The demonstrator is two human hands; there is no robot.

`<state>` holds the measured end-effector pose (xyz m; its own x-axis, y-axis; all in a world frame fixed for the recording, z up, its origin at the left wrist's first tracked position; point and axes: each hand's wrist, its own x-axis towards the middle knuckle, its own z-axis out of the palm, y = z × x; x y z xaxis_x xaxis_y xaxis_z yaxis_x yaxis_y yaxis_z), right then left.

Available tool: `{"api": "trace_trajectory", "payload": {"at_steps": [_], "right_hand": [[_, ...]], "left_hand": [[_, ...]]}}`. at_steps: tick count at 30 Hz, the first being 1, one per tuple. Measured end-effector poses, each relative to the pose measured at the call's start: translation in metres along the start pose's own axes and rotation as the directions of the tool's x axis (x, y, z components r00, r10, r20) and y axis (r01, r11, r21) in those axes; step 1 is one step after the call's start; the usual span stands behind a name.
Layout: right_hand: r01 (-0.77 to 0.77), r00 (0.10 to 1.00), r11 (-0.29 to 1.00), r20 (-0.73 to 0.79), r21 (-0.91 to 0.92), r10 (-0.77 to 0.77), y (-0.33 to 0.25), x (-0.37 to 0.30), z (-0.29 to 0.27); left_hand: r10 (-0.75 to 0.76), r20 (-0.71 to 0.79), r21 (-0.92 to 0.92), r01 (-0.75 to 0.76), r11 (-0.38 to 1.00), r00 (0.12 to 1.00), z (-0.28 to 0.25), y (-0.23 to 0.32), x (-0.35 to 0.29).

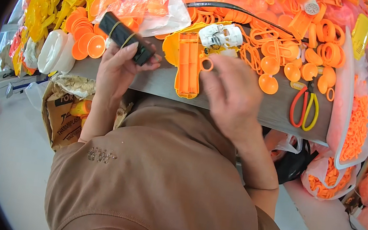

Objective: The recorder is assembling yellow and orange plastic toy guns, fitting nozzles and internal components together.

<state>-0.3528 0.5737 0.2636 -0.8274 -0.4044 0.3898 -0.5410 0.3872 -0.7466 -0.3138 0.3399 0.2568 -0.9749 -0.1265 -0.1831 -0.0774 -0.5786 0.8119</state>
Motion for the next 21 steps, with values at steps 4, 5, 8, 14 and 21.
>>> {"api": "trace_trajectory", "payload": {"at_steps": [4, 5, 8, 14, 21], "right_hand": [[-0.313, 0.94, 0.947, -0.123, 0.068, 0.319, 0.033, 0.006, -0.03], [-0.313, 0.939, 0.948, -0.128, 0.059, 0.318, 0.041, 0.007, -0.03], [-0.371, 0.918, 0.901, -0.06, 0.224, 0.393, 0.054, 0.015, -0.029], [-0.445, 0.895, 0.868, 0.126, 0.219, 0.428, 0.052, 0.048, -0.017], [-0.58, 0.794, 0.801, 0.324, 0.149, 0.515, 0.05, 0.07, -0.013]], "left_hand": [[-0.087, -0.038, 0.397, 0.095, 0.913, 0.995, -0.022, 0.001, -0.009], [-0.146, -0.048, 0.462, 0.152, 0.874, 0.988, -0.026, 0.001, -0.008], [-0.146, -0.099, 0.592, 0.176, 0.786, 0.984, -0.016, 0.0, -0.01], [-0.24, -0.109, 0.68, 0.249, 0.69, 0.965, -0.011, 0.006, -0.005], [-0.01, -0.043, 0.959, 0.044, 0.279, 0.999, -0.019, 0.012, -0.001]]}}
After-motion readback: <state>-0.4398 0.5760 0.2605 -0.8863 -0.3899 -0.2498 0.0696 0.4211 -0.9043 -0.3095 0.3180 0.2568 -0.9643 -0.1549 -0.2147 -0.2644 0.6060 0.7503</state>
